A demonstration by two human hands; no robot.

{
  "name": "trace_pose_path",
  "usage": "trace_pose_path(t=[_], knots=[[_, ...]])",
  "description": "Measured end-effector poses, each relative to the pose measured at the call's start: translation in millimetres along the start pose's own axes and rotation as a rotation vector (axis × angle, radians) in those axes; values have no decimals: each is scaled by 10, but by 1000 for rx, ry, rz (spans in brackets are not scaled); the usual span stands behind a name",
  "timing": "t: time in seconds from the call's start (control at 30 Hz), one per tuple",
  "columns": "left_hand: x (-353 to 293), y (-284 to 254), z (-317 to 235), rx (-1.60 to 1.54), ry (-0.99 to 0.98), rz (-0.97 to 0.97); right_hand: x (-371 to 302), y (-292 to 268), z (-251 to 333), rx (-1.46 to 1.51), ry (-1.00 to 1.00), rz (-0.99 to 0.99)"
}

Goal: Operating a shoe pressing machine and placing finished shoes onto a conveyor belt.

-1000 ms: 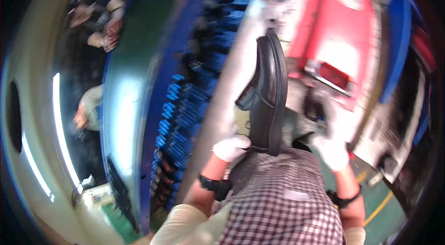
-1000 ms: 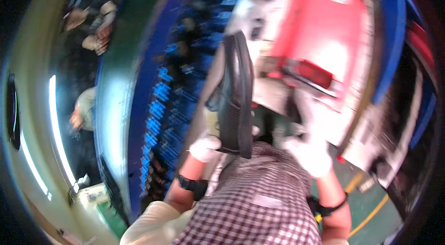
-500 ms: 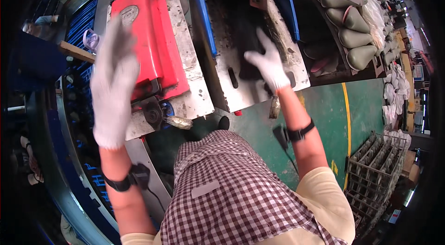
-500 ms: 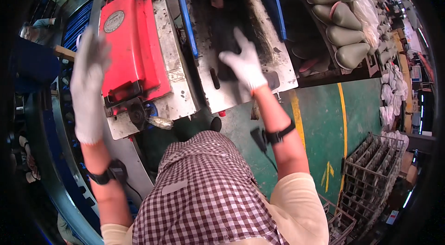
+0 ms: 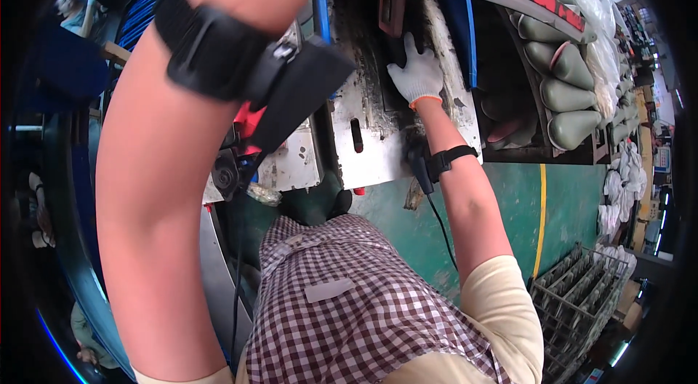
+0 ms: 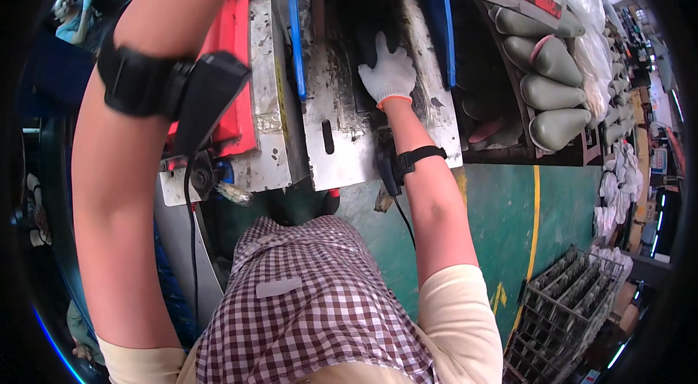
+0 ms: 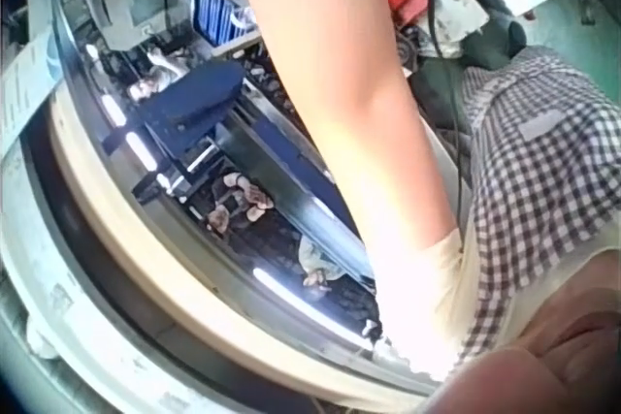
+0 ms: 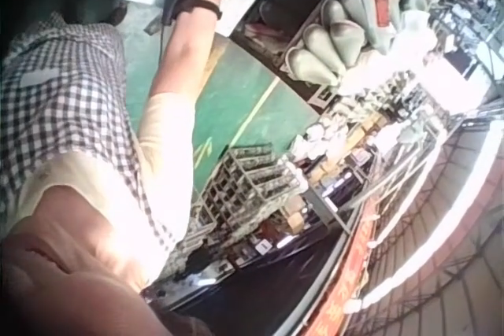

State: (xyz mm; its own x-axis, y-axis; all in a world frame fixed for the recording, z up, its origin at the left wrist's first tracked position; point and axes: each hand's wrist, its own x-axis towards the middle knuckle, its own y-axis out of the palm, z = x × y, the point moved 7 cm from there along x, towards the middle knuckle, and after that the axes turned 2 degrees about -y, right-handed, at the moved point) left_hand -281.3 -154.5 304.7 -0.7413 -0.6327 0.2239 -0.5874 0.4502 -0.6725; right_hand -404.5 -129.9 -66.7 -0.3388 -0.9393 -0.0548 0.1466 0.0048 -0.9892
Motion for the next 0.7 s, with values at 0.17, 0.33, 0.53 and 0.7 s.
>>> trace_pose_path(t=[0.17, 0.33, 0.53, 0.7], knots=[[183, 186, 315, 25, 519, -182, 44, 103, -63, -25, -11, -44], [-107, 222, 184, -51, 540, -198, 388, 257, -491, 328, -113, 19], [-20, 82, 409, -115, -232, -11, 370, 189, -182, 292, -101, 11], [163, 248, 370, -229, 453, 4, 160, 234, -291, 42, 22, 6]])
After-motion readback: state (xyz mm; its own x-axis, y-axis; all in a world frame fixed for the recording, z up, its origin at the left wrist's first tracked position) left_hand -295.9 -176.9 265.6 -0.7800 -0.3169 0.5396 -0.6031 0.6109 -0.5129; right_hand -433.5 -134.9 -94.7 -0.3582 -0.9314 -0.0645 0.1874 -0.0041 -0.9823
